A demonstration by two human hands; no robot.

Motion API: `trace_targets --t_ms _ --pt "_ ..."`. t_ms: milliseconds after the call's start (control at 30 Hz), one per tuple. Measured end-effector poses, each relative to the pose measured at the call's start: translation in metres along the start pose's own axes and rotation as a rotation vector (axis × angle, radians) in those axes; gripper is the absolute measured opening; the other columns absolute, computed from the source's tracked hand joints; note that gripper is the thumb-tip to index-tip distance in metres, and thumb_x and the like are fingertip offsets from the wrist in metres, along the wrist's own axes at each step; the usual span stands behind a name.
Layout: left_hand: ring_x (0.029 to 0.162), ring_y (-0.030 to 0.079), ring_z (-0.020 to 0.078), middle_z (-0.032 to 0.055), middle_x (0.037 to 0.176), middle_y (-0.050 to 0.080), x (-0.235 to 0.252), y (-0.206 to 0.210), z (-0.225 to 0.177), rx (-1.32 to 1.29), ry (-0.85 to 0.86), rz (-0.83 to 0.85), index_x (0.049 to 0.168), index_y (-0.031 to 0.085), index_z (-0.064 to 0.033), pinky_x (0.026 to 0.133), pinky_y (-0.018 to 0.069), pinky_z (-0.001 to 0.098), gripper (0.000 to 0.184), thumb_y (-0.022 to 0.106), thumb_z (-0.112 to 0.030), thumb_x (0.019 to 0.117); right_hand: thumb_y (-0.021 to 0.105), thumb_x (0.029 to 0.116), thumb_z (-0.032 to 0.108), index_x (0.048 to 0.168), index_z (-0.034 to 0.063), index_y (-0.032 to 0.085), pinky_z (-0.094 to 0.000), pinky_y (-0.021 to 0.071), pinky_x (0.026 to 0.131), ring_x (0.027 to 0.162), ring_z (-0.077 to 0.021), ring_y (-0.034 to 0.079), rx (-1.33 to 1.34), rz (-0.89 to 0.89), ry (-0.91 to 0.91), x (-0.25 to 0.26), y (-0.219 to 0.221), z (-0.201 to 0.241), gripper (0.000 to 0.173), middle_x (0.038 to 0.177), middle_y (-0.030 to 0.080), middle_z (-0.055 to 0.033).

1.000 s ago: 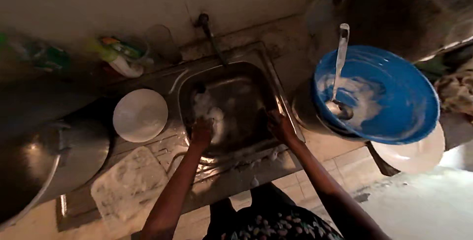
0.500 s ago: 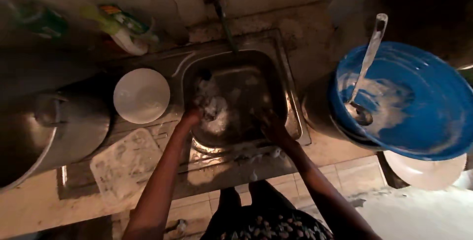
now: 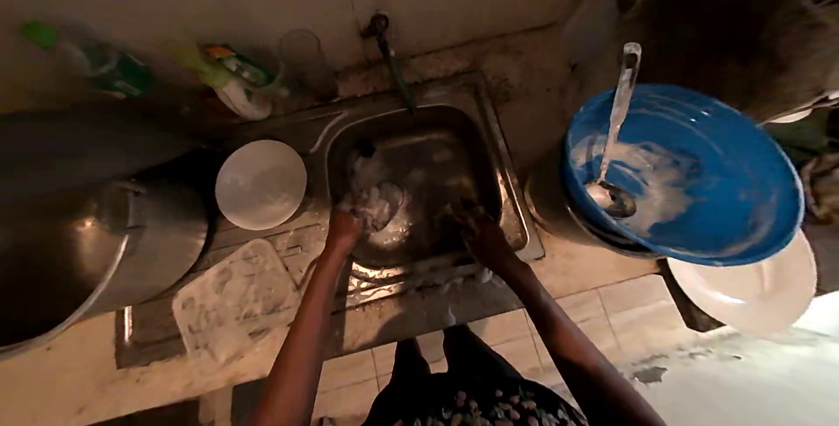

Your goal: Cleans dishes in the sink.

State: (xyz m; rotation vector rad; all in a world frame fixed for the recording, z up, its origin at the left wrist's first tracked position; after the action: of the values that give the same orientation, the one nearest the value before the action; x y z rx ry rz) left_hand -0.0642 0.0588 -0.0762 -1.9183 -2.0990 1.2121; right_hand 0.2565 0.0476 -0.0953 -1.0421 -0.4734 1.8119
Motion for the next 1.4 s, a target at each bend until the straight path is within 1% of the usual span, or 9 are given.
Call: trace_targets --t_ms 167,300,400,533,733,800,900,1100,1400 --pt "0.128 0.057 0.0339 0.0277 0.134 0.059 -0.004 -0.001 0.004 0.151 0.013 -0.041 0.135 0.055 0.0088 0.110 0.0448 0.0465 0.044 0.064 -0.008 0.0956 0.064 0.0943 0.017 0.148 0.0039 0.049 -0.0510 0.0463 0.111 0.132 -0.0356 0.056 -0.024 -0.007 0.040 0.008 -0.010 -0.003 0.058 0.145 0.054 -0.0222" --pt "0.128 0.058 0.0346 0.0272 0.136 0.059 -0.026 -0.022 0.005 0.168 0.028 -0.168 0.139 0.054 0.0070 0.111 0.0450 0.0476 0.050 0.068 -0.011 0.0946 0.057 0.0995 0.023 0.154 0.0050 0.044 -0.0586 0.0295 0.121 0.147 -0.0432 0.037 -0.114 0.277 -0.067 0.025 0.033 0.000 0.058 0.156 0.042 -0.0254" --pt "0.122 0.062 0.0285 0.0241 0.131 0.062 -0.045 -0.038 0.018 0.065 0.043 -0.257 0.136 0.055 0.0062 0.107 0.0492 0.0427 0.047 0.068 -0.013 0.0955 0.057 0.1032 0.038 0.151 0.0085 0.049 -0.0590 0.0369 0.116 0.140 -0.0395 0.048 -0.018 0.565 -0.159 0.018 0.111 0.053 0.057 0.151 0.051 -0.0208" --pt "0.119 0.064 0.0277 0.0246 0.128 0.064 -0.058 -0.045 0.026 0.037 0.099 -0.283 0.136 0.053 0.0083 0.104 0.0518 0.0423 0.048 0.069 -0.012 0.0952 0.050 0.1069 0.026 0.143 -0.0026 0.053 -0.0507 0.0371 0.116 0.137 -0.0365 0.051 0.007 0.650 -0.357 0.018 0.185 0.148 0.046 0.145 0.055 -0.0241" --pt "0.109 0.066 0.0261 0.0218 0.123 0.065 -0.069 -0.044 0.034 -0.038 0.169 -0.336 0.129 0.059 0.0051 0.095 0.0548 0.0448 0.039 0.068 -0.007 0.0933 0.066 0.0985 0.031 0.140 0.0009 0.057 -0.0613 0.0408 0.110 0.129 -0.0423 0.055 -0.149 0.587 -0.131 0.046 0.063 -0.045 0.052 0.138 0.058 -0.0268" --pt "0.108 0.066 0.0263 0.0226 0.125 0.063 -0.070 -0.041 0.038 -0.082 0.154 -0.352 0.132 0.057 0.0047 0.094 0.0549 0.0446 0.041 0.067 -0.007 0.0942 0.063 0.0995 0.033 0.140 -0.0013 0.058 -0.0555 0.0439 0.109 0.127 -0.0399 0.058 -0.061 0.431 -0.246 0.015 0.058 0.008 0.053 0.136 0.061 -0.0264" --pt "0.099 0.064 0.0190 0.0178 0.116 0.063 -0.065 -0.025 0.051 -0.269 0.132 -0.375 0.131 0.055 0.0036 0.087 0.0554 0.0388 0.034 0.056 -0.010 0.1003 0.047 0.1093 0.028 0.156 0.0047 0.040 -0.0471 0.0319 0.122 0.148 -0.0309 0.041 -0.068 0.713 -0.116 -0.023 0.082 0.135 0.053 0.159 0.043 -0.0175" --pt "0.110 0.065 0.0310 0.0214 0.124 0.064 -0.082 -0.028 0.033 -0.078 0.159 -0.300 0.133 0.057 0.0008 0.096 0.0527 0.0517 0.041 0.067 -0.004 0.0933 0.043 0.1018 0.060 0.140 0.0151 0.062 -0.0648 0.0350 0.114 0.136 -0.0397 0.051 -0.463 0.381 -0.049 0.022 0.050 -0.018 0.062 0.142 0.060 -0.0176" --pt "0.107 0.066 0.0283 0.0207 0.122 0.065 -0.076 -0.017 0.031 -0.077 0.243 -0.307 0.130 0.060 0.0021 0.094 0.0542 0.0473 0.039 0.069 -0.013 0.0946 0.042 0.1050 0.051 0.143 0.0209 0.060 -0.0640 0.0329 0.116 0.139 -0.0417 0.048 -0.491 0.230 -0.225 -0.011 0.054 -0.008 0.052 0.148 0.054 -0.0192"
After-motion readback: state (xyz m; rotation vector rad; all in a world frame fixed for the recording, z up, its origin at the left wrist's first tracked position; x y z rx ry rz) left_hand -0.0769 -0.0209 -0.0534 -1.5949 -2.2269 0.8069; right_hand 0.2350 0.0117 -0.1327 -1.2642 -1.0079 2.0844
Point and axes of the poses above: each hand's wrist, its own x-axis towards the middle knuckle, its own y-axis out of the palm, z = x × y, the point moved 7 cm from there along x, towards the middle knuckle
